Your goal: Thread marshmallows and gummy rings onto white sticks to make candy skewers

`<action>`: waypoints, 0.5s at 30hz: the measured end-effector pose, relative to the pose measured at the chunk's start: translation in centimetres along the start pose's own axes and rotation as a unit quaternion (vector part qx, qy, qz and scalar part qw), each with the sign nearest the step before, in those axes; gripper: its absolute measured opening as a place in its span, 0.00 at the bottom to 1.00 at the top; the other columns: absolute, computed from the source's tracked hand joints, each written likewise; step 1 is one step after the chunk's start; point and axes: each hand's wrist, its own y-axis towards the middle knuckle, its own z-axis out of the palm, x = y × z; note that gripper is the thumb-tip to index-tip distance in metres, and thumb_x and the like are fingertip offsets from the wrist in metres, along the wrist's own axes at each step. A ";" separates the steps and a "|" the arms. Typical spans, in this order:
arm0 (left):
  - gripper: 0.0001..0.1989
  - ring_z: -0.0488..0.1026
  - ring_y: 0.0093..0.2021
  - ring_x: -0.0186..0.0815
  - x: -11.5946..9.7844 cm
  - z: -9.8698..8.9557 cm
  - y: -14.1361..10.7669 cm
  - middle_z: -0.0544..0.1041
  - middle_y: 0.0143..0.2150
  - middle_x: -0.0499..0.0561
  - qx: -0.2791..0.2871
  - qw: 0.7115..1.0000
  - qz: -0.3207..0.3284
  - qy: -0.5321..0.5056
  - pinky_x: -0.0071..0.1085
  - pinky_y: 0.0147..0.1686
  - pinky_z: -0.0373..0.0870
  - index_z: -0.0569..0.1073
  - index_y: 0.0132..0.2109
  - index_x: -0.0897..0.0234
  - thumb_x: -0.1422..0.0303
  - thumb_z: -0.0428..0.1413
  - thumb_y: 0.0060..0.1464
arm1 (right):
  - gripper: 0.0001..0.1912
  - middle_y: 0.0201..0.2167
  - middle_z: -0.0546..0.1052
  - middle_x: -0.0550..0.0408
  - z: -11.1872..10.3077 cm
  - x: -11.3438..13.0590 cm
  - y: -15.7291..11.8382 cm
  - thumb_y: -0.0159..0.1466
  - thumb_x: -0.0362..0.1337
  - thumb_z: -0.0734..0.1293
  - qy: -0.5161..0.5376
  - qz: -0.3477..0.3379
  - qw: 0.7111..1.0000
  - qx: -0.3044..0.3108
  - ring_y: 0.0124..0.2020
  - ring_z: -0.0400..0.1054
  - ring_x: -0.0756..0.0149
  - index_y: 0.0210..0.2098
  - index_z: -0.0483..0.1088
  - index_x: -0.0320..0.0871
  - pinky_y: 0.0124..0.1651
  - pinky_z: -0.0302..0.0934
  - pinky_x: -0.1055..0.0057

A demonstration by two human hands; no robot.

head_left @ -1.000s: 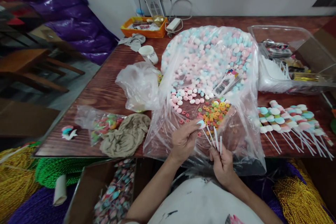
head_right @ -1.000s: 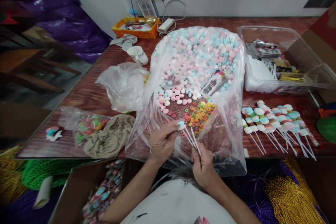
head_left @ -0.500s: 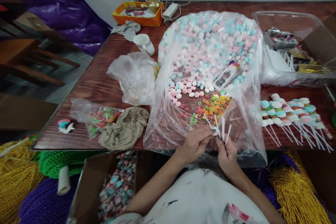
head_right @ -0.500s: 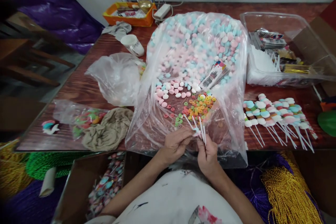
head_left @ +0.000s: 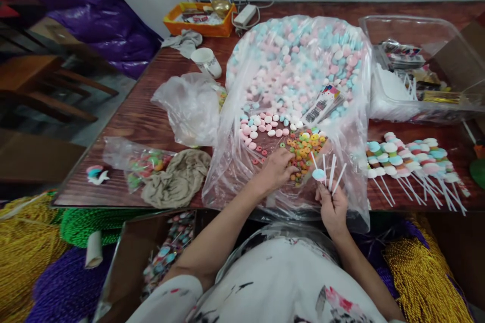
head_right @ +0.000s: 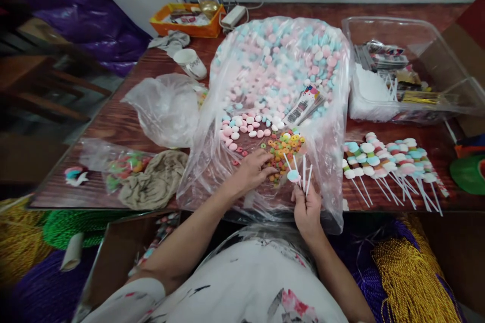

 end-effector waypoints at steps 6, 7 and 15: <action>0.05 0.73 0.38 0.37 1.4 -0.1 -1.0 0.76 0.36 0.53 -0.024 0.997 0.022 -0.075 0.34 0.41 0.70 0.78 0.37 0.65 0.75 0.57 0.53 | 0.11 0.22 0.65 0.62 -0.7 0.5 0.0 0.70 0.37 0.58 -0.069 -0.058 0.994 0.060 0.23 0.60 0.72 0.31 0.66 0.44 0.30 0.56 0.74; 0.06 0.74 0.38 0.38 1.5 -0.2 -1.3 0.77 0.36 0.53 -0.044 0.995 0.015 -0.088 0.34 0.42 0.70 0.78 0.37 0.65 0.74 0.58 0.52 | 0.10 0.22 0.66 0.62 -0.8 0.5 0.0 0.70 0.36 0.58 -0.088 -0.074 0.991 0.074 0.23 0.61 0.71 0.33 0.67 0.44 0.30 0.56 0.74; 0.11 0.78 0.33 0.36 1.1 -1.6 -3.4 0.81 0.34 0.53 -0.146 0.913 -0.113 -0.363 0.33 0.36 0.75 0.82 0.37 0.65 0.64 0.65 0.47 | 0.12 0.25 0.71 0.58 -0.4 0.9 0.2 0.67 0.31 0.58 -0.210 -0.147 0.958 0.131 0.23 0.65 0.68 0.46 0.69 0.43 0.30 0.59 0.73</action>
